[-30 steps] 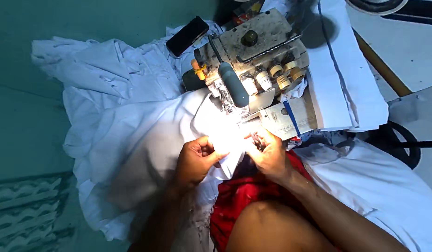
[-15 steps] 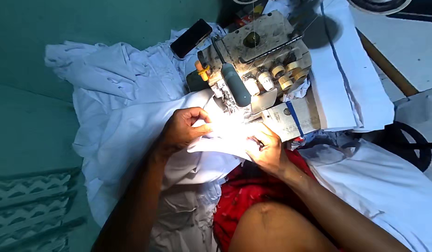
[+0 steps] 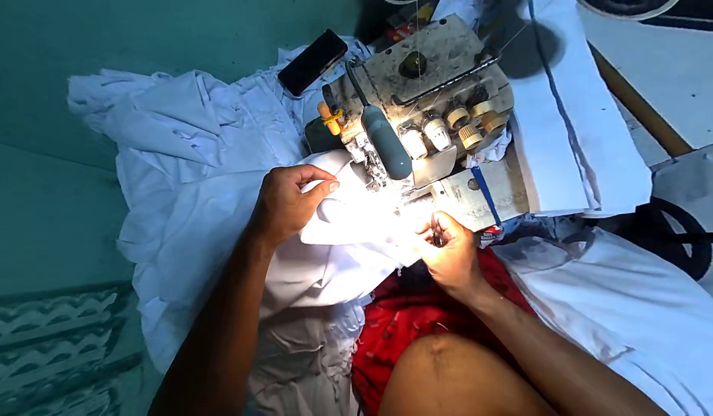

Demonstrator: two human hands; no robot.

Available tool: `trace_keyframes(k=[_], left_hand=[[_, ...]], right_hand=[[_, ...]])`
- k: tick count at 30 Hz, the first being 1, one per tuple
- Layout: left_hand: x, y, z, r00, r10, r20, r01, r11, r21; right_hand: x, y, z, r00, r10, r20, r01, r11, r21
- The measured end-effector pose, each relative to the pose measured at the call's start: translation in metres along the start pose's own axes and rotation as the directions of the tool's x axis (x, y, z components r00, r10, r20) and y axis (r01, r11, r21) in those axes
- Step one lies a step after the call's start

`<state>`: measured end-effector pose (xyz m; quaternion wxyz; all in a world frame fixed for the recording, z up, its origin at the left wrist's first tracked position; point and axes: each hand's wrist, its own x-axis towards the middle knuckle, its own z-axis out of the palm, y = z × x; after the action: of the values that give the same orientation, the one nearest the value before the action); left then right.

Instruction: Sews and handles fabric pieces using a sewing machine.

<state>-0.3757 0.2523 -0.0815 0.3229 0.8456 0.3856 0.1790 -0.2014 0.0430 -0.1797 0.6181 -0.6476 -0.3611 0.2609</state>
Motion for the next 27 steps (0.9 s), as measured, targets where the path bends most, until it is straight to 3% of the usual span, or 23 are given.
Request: trace_keyframes(k=[4, 7, 9, 12, 14, 19, 24, 27], left_hand=[[-0.002, 0.006, 0.004, 0.999, 0.046, 0.005, -0.045, 0.997, -0.059], [-0.002, 0.006, 0.020, 0.997, 0.061, -0.051, -0.059, 0.997, 0.040], [0.001, 0.000, 0.033, 0.985, 0.129, -0.113, -0.114, 0.985, 0.132], [-0.004, 0.003, 0.045, 0.974, 0.146, -0.173, -0.097, 0.959, 0.265], [-0.007, 0.008, 0.051, 0.977, 0.124, -0.175, -0.072, 0.958, 0.278], [0.017, 0.019, 0.066, 0.961, 0.143, -0.235, -0.095, 0.975, 0.202], [0.034, 0.016, 0.065, 0.938, 0.205, -0.281, -0.154, 0.969, 0.191], [0.042, 0.014, 0.059, 0.944, 0.193, -0.267, -0.134, 0.965, 0.224]], right_hand=[[-0.002, -0.004, 0.007, 0.998, 0.056, 0.013, -0.057, 0.998, 0.039], [0.011, 0.011, 0.014, 0.995, 0.092, 0.043, -0.089, 0.994, -0.058], [0.019, 0.023, 0.017, 0.999, 0.019, 0.029, -0.014, 0.986, -0.167], [0.020, 0.030, 0.008, 0.970, -0.242, 0.028, 0.235, 0.895, -0.378], [0.011, 0.025, -0.007, 0.954, -0.286, 0.091, 0.296, 0.850, -0.436], [0.008, 0.005, -0.015, 0.990, -0.091, 0.105, 0.114, 0.966, -0.231], [0.017, 0.000, -0.002, 0.992, 0.004, 0.127, 0.003, 0.998, -0.061], [0.022, -0.001, 0.006, 0.996, 0.034, 0.085, -0.029, 0.998, -0.055]])
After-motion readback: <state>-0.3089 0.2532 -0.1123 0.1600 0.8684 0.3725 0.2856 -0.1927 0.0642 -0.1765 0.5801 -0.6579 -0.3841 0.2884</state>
